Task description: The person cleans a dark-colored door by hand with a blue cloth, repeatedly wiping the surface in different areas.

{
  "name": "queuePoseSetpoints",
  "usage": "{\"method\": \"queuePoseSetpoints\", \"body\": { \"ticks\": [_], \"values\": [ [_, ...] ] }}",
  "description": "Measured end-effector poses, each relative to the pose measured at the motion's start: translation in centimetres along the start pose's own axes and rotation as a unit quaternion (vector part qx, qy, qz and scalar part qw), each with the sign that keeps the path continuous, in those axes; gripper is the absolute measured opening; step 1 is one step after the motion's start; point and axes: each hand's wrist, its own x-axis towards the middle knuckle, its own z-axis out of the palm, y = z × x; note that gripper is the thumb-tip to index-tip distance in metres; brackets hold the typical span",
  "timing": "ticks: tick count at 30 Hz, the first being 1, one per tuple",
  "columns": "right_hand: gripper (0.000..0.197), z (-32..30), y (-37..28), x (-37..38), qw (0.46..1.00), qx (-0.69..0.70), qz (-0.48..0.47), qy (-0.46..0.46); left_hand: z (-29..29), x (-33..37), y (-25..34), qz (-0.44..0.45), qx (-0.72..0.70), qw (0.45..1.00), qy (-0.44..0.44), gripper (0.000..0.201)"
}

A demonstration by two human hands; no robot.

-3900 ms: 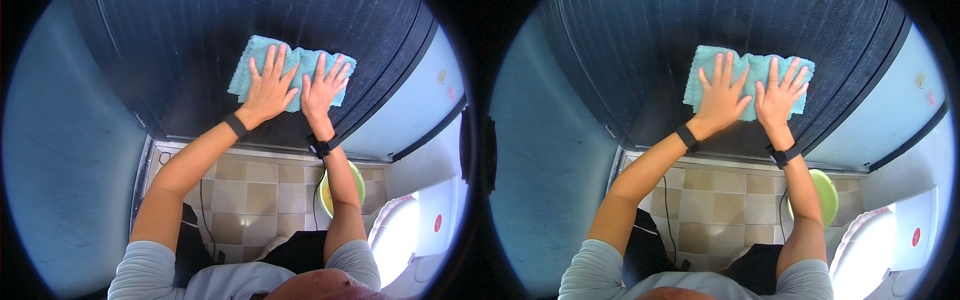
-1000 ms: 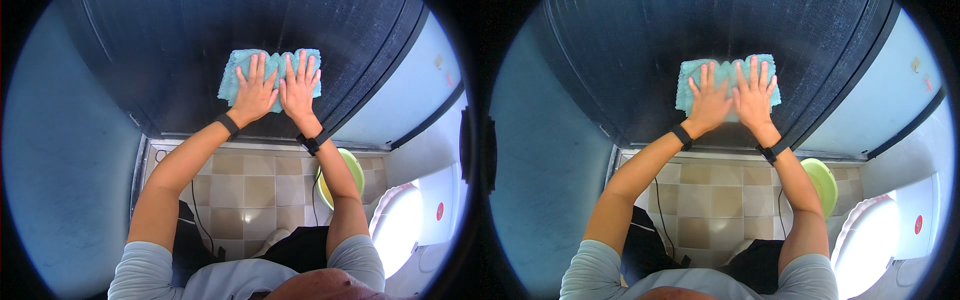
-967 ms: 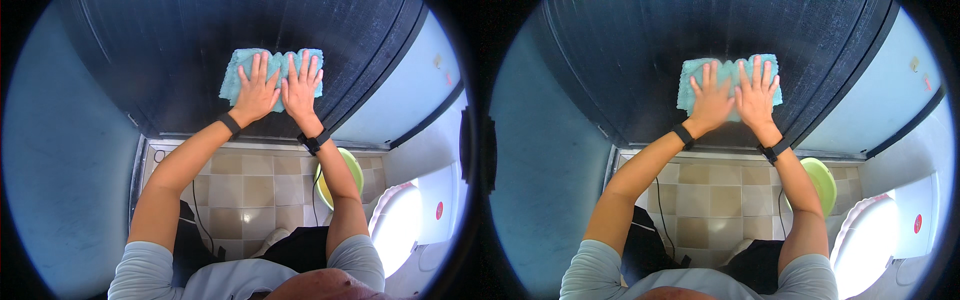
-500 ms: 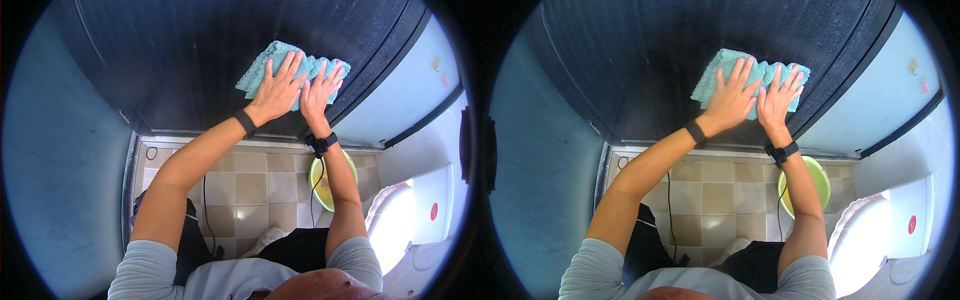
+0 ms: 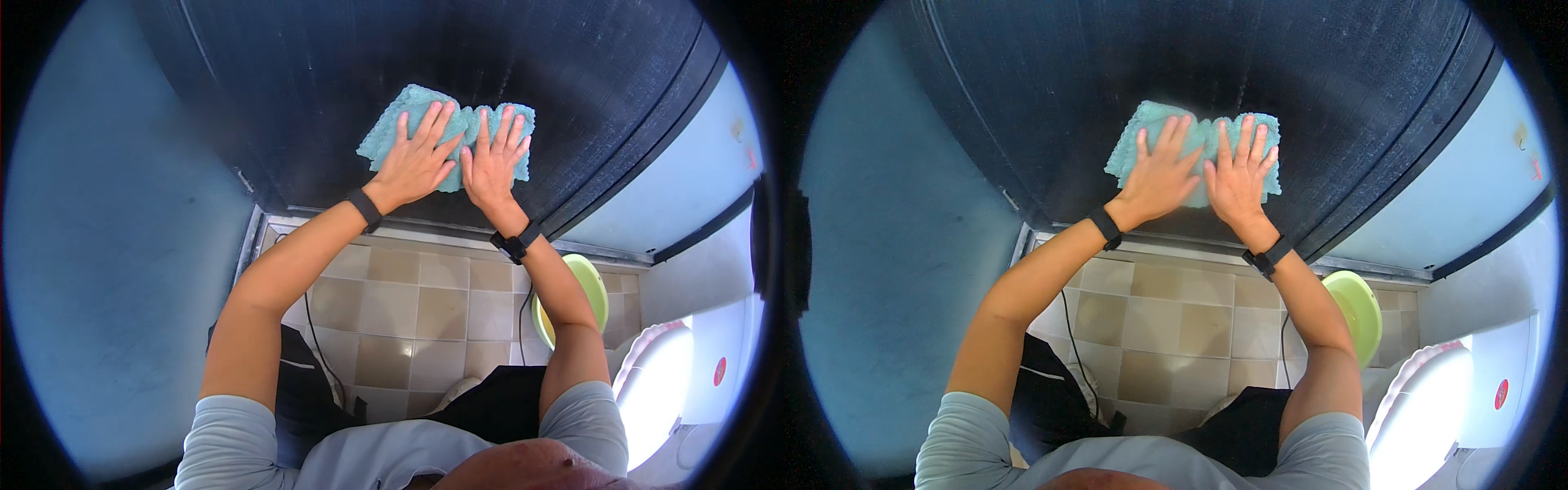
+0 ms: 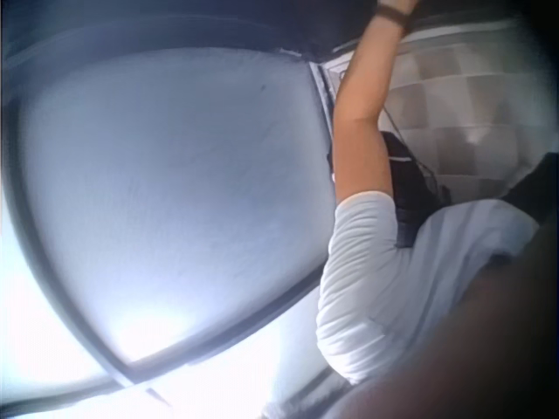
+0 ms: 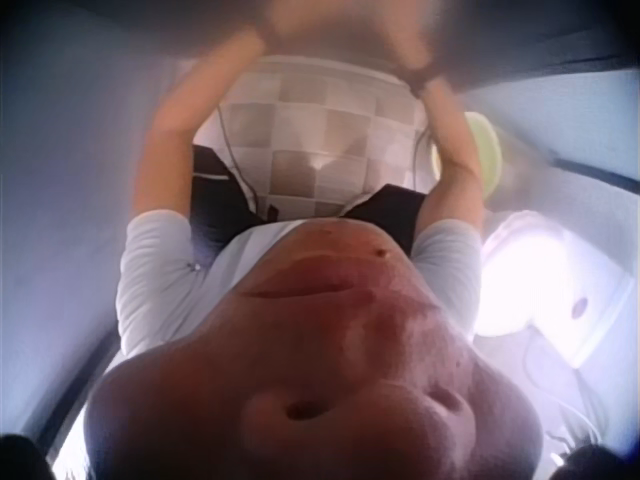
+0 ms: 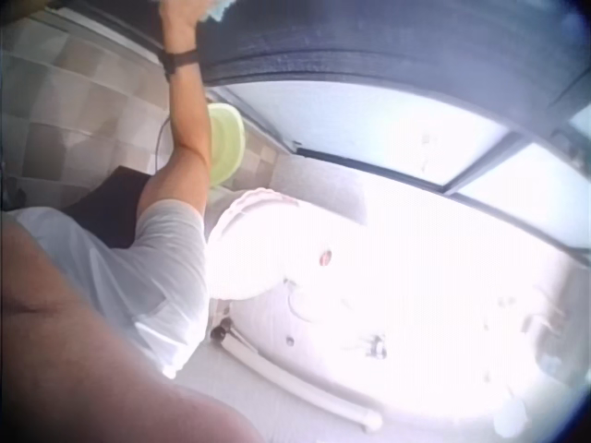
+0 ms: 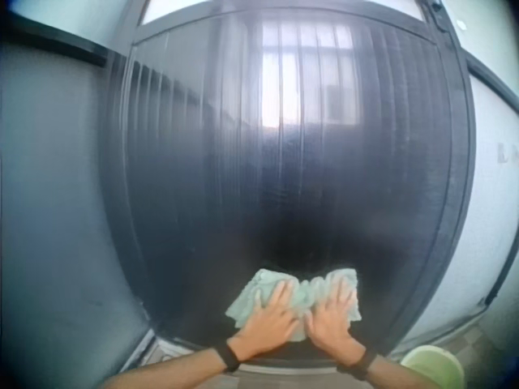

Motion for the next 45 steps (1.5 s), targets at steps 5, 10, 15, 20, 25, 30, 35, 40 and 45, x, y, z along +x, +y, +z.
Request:
{"method": "queuePoseSetpoints", "body": {
  "ticks": [5,10,15,20,25,30,35,40,45],
  "values": [
    [0.066,-0.1,-2.1,1.1,1.0,0.028,-0.001,-0.007,-1.5,-0.9,-1.2,-0.012,0.025,1.0,-0.002,0.051],
    [0.065,-0.5,-2.6,2.1,0.999,0.034,-0.017,0.005,-2.1,-0.8,-1.5,-0.023,0.019,0.999,0.02,0.053],
    [0.063,-1.5,-3.2,3.8,0.999,0.018,-0.023,0.016,-1.9,-0.2,-1.6,-0.047,-0.009,0.997,0.056,0.055],
    [0.063,-1.8,-3.7,4.3,0.999,0.013,-0.019,0.037,-1.4,0.2,-1.2,-0.062,-0.043,0.992,0.102,0.06],
    [0.062,-1.9,-3.3,4.5,0.999,-0.005,-0.015,0.049,-0.9,0.9,-0.7,-0.077,-0.084,0.985,0.126,0.06],
    [0.062,-1.7,-2.1,4.4,0.998,-0.033,-0.007,0.049,0.2,1.9,-0.1,-0.078,-0.128,0.979,0.138,0.058],
    [0.064,-0.6,-0.6,3.8,0.997,-0.054,0.018,0.044,2.0,3.0,-0.1,-0.055,-0.138,0.977,0.154,0.057],
    [0.066,0.6,0.5,1.9,0.998,-0.048,0.03,0.02,3.3,2.2,0.2,-0.027,-0.131,0.982,0.136,0.053],
    [0.067,1.0,0.5,0.6,0.999,-0.032,0.036,-0.003,3.4,1.3,-0.3,-0.002,-0.137,0.986,0.092,0.052]
  ]
}}
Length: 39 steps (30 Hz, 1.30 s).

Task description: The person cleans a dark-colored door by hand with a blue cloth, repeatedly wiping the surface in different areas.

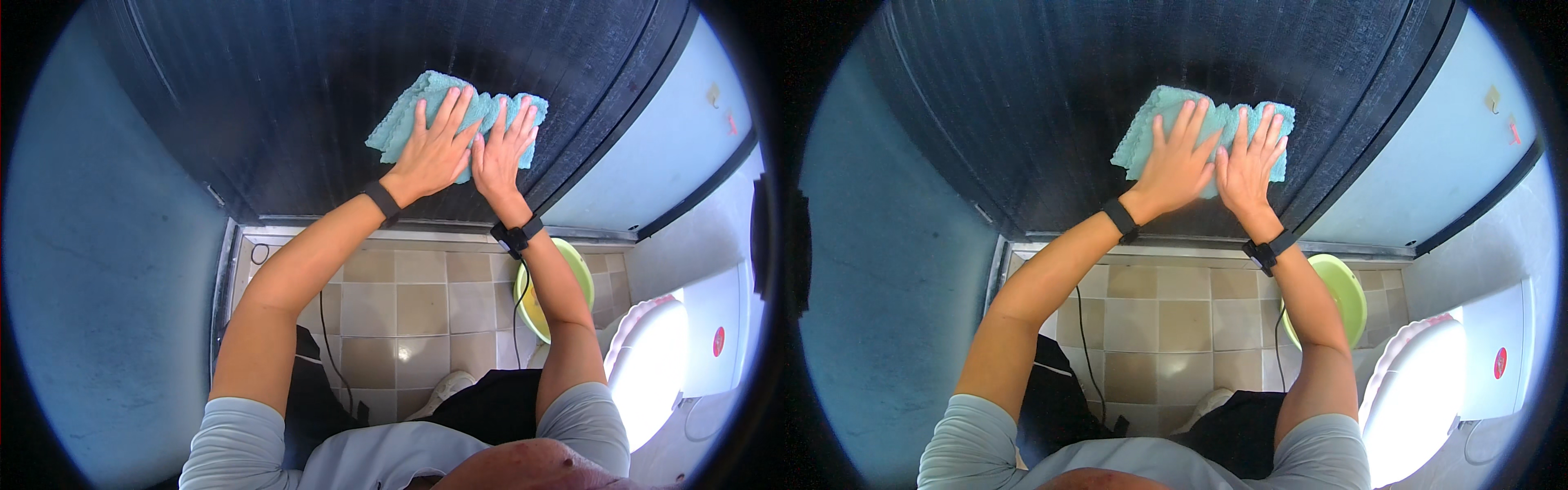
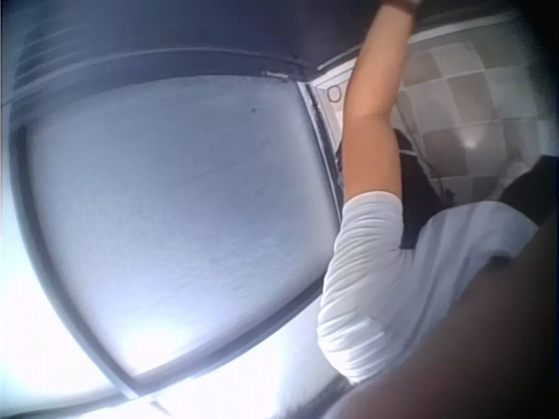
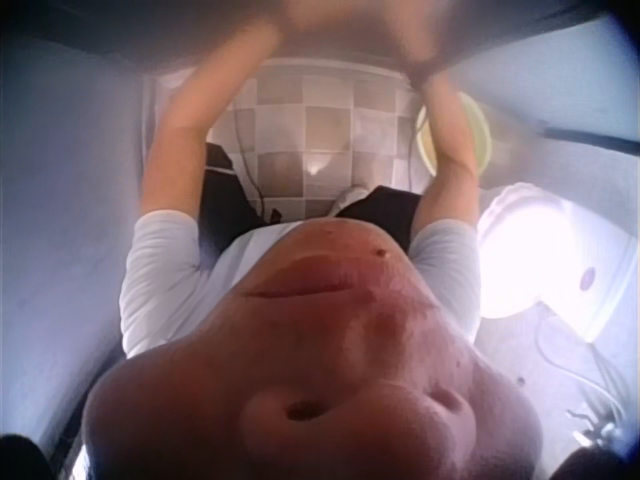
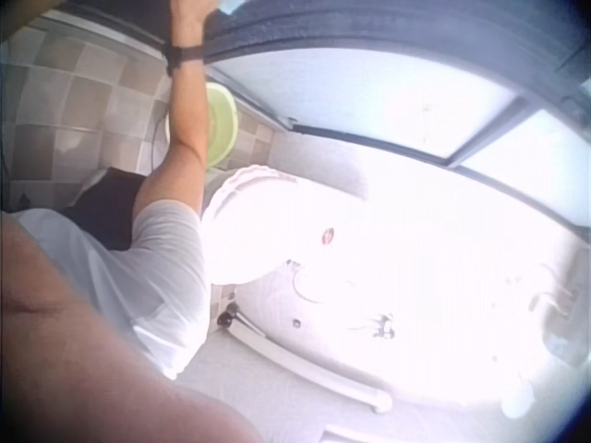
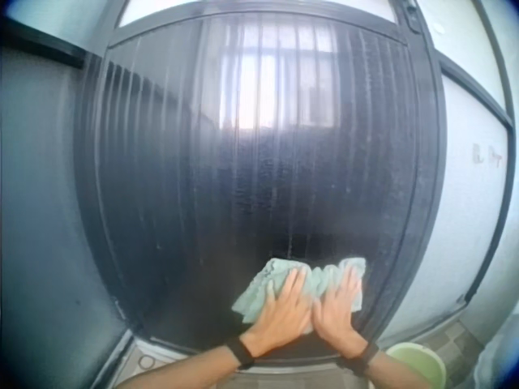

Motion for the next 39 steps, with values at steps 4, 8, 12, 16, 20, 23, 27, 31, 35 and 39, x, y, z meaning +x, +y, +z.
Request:
{"method": "queuePoseSetpoints", "body": {
  "ticks": [4,8,12,16,20,23,27,31,35,39],
  "values": [
    [0.068,0.2,-0.2,-0.4,1.0,0.016,0.002,-0.013,-0.8,-0.1,-0.3,0.018,0.014,0.999,-0.034,0.052],
    [0.068,0.1,-0.8,-0.3,0.999,0.034,-0.004,-0.013,-1.8,-0.2,-0.6,0.023,0.062,0.996,-0.052,0.048],
    [0.069,-0.2,-1.1,-0.1,0.999,0.046,-0.013,-0.014,-2.9,-0.3,-0.5,0.024,0.085,0.994,-0.065,0.047],
    [0.07,-0.8,-1.8,0.4,0.998,0.063,-0.017,-0.008,-3.8,-0.3,-0.2,0.02,0.111,0.992,-0.063,0.051],
    [0.069,-1.6,-2.3,1.3,0.996,0.08,-0.027,0.008,-4.1,-0.1,0.0,-0.001,0.077,0.996,-0.052,0.055],
    [0.068,-2.0,-2.6,1.9,0.996,0.077,-0.039,0.019,-4.3,0.0,0.2,-0.01,0.098,0.995,-0.034,0.057],
    [0.065,-2.3,-2.6,2.4,0.996,0.065,-0.049,0.044,-4.0,0.3,0.5,-0.017,0.1,0.995,-0.003,0.059],
    [0.064,-2.7,-2.4,2.7,0.996,0.059,-0.054,0.049,-3.4,0.4,1.1,-0.035,0.112,0.993,0.032,0.058],
    [0.063,-2.7,-2.3,3.4,0.995,0.044,-0.061,0.062,-3.0,0.9,0.8,-0.035,0.074,0.995,0.057,0.061],
    [0.062,-2.5,-2.0,3.6,0.995,0.025,-0.06,0.071,-2.5,1.1,0.9,-0.051,0.056,0.994,0.075,0.06]
  ]
}}
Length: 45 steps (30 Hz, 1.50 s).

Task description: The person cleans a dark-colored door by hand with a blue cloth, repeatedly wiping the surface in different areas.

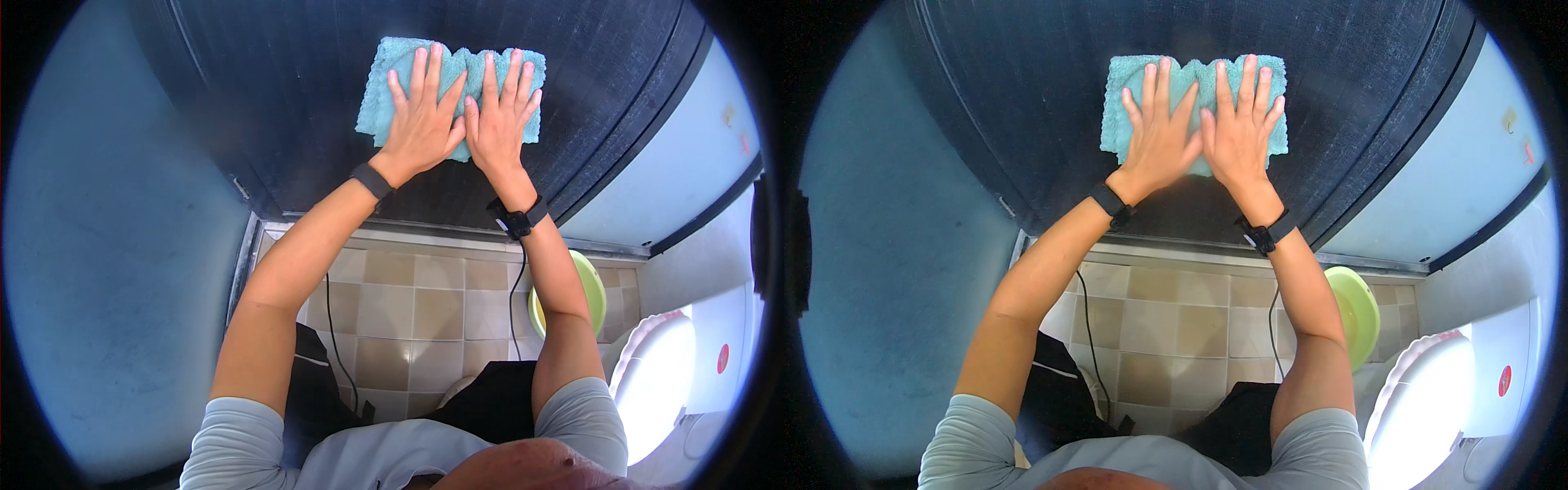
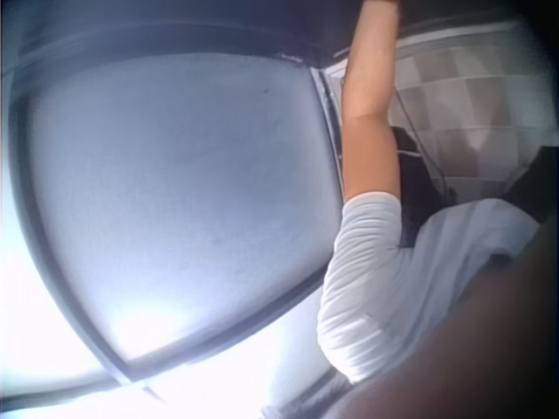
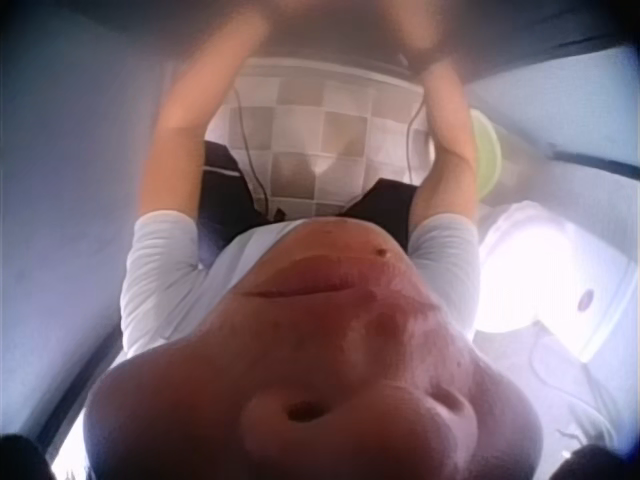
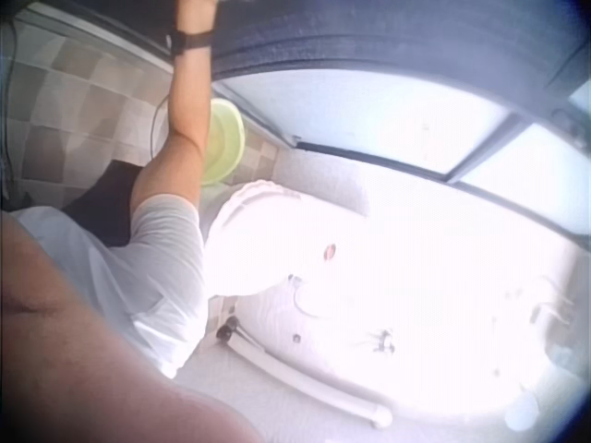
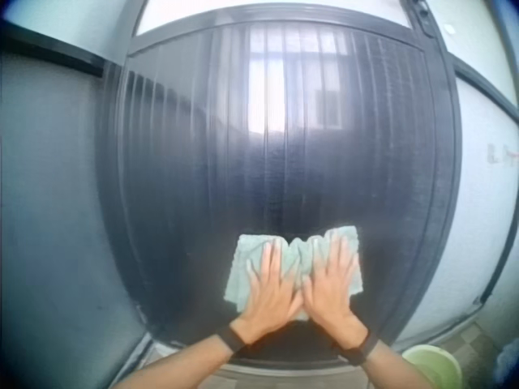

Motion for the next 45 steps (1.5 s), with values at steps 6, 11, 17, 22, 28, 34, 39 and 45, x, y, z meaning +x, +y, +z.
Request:
{"method": "queuePoseSetpoints", "body": {
  "ticks": [6,11,17,22,28,34,39,45],
  "values": [
    [0.063,0.3,0.4,0.3,0.999,-0.03,0.009,0.01,0.8,0.5,-0.2,-0.007,-0.034,0.999,0.017,0.061],
    [0.066,0.4,0.8,-0.5,0.998,-0.051,0.034,0.0,0.9,0.6,-0.2,0.013,-0.034,0.999,0.016,0.062],
    [0.068,1.2,1.3,-2.8,0.998,-0.043,0.05,-0.024,1.6,0.0,-0.7,0.063,-0.045,0.997,-0.021,0.056],
    [0.069,2.2,1.5,-5.4,0.996,-0.012,0.055,-0.069,1.9,-1.9,-1.3,0.084,-0.038,0.992,-0.089,0.052],
    [0.072,2.1,1.0,-5.0,0.996,0.014,0.044,-0.07,0.2,-1.6,-1.9,0.097,0.004,0.987,-0.125,0.051],
    [0.071,1.1,0.0,-2.8,0.998,0.028,0.039,-0.051,-0.7,-0.9,-1.3,0.077,0.013,0.993,-0.092,0.055],
    [0.063,-0.2,-0.2,-0.2,1.0,0.008,0.003,-0.012,-0.9,0.2,-0.8,0.053,0.02,0.998,-0.029,0.058],
    [0.065,-0.4,0.0,1.0,0.999,-0.021,-0.005,0.029,-0.7,1.3,-0.2,0.031,0.006,0.999,0.031,0.061]
  ]
}}
